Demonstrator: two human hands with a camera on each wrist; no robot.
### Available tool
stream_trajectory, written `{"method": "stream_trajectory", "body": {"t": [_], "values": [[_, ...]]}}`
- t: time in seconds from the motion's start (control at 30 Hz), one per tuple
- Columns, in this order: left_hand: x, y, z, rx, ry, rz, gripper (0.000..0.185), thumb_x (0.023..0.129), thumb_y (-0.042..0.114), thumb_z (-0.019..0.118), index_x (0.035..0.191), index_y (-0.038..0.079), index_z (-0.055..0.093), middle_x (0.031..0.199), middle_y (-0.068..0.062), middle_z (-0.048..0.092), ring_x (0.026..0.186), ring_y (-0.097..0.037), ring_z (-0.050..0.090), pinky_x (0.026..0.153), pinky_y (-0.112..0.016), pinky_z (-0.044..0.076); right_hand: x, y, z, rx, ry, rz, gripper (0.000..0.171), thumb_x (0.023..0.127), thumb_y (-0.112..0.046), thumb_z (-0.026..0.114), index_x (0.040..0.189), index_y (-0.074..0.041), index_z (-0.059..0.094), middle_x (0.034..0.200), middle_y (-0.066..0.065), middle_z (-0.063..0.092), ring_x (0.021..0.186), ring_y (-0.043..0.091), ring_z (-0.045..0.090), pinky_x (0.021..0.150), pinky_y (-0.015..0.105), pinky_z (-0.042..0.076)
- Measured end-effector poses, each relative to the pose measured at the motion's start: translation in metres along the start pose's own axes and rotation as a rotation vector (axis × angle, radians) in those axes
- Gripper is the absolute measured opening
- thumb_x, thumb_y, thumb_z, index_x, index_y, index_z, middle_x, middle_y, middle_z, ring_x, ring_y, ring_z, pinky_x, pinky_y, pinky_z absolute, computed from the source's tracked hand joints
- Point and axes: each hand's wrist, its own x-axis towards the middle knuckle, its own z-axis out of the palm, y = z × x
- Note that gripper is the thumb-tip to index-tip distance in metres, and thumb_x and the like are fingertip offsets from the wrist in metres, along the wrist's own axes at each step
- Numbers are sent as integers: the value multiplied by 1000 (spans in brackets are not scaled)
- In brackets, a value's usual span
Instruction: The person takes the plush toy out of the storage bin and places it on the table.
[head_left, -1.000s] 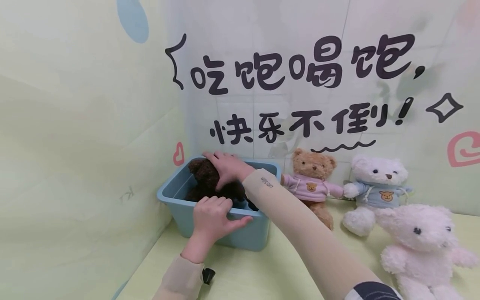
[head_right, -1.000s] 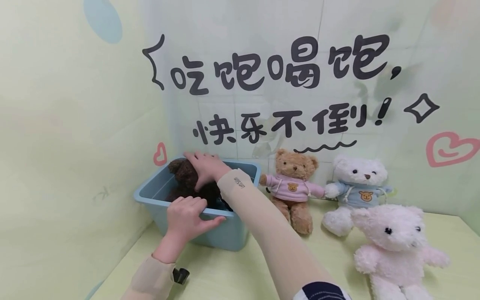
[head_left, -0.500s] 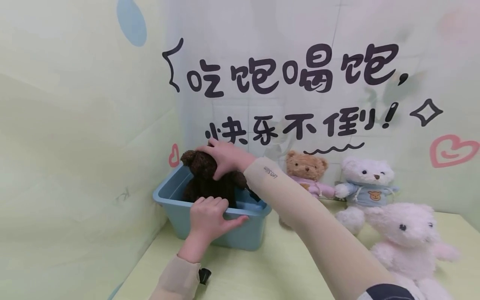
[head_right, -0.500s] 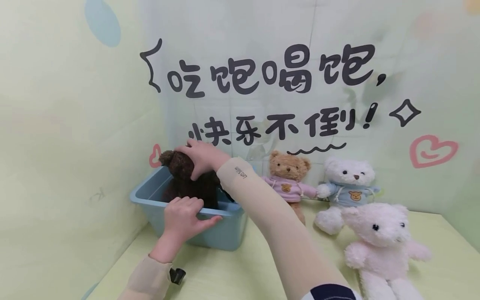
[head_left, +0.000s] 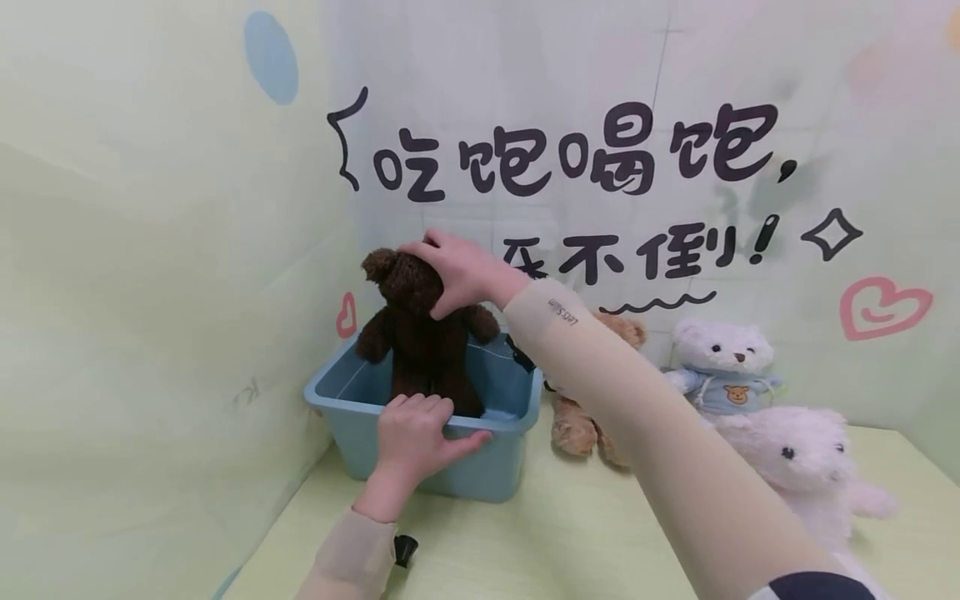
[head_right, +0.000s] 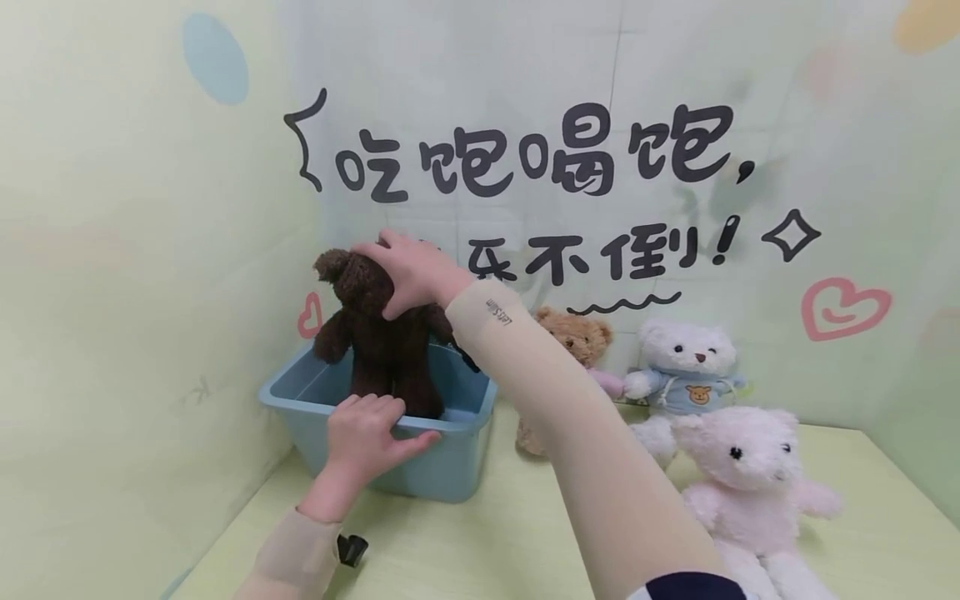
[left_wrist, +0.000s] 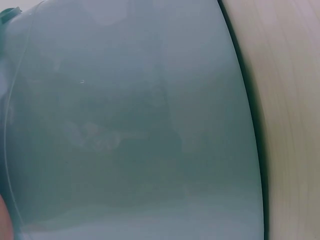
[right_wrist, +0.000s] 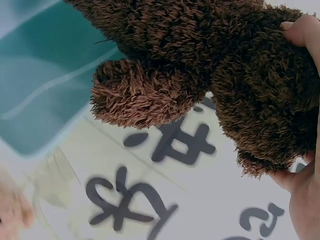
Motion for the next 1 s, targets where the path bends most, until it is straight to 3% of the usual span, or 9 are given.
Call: {"method": "stream_trajectory", "body": {"t": [0.27, 0.47, 0.57, 0.87, 1.0], "values": [[1, 2, 5, -6, 8, 4, 70, 80, 80, 42, 51, 17, 30, 47, 4, 26, 39, -14, 29, 43, -26, 17, -19, 5, -48, -87, 39, 28, 92, 73, -35, 80, 150, -23, 31, 127, 8, 39, 107, 23, 47, 92, 36, 42], [-2, 2, 0, 3, 34, 1, 68, 80, 79, 42, 52, 19, 28, 50, 8, 18, 41, -10, 18, 44, -24, 12, -35, 7, -80, -161, 91, 32, 91, 72, -35, 78, 150, -21, 32, 126, 10, 40, 105, 25, 47, 90, 41, 41], [-5, -1, 0, -3, 37, -8, 68, 81, 80, 41, 52, 19, 27, 52, 10, 17, 42, -9, 17, 44, -24, 12, -43, 10, -95, -170, 100, 55, 91, 73, -34, 77, 150, -23, 31, 128, 9, 39, 108, 25, 46, 92, 42, 40], [-16, -12, 7, -7, 3, -38, 68, 81, 79, 41, 52, 18, 34, 48, 5, 30, 40, -16, 30, 42, -29, 19, -65, 19, -133, -181, 86, 158, 89, 78, -34, 73, 152, -27, 25, 136, 8, 36, 106, 27, 48, 92, 44, 40], [-15, -12, 5, -23, 2, -38, 67, 81, 78, 42, 53, 19, 30, 50, 8, 22, 40, -13, 25, 43, -27, 17, -77, 22, -145, -179, 84, 161, 88, 78, -32, 73, 152, -26, 26, 134, 8, 38, 105, 26, 48, 92, 45, 39]]}}
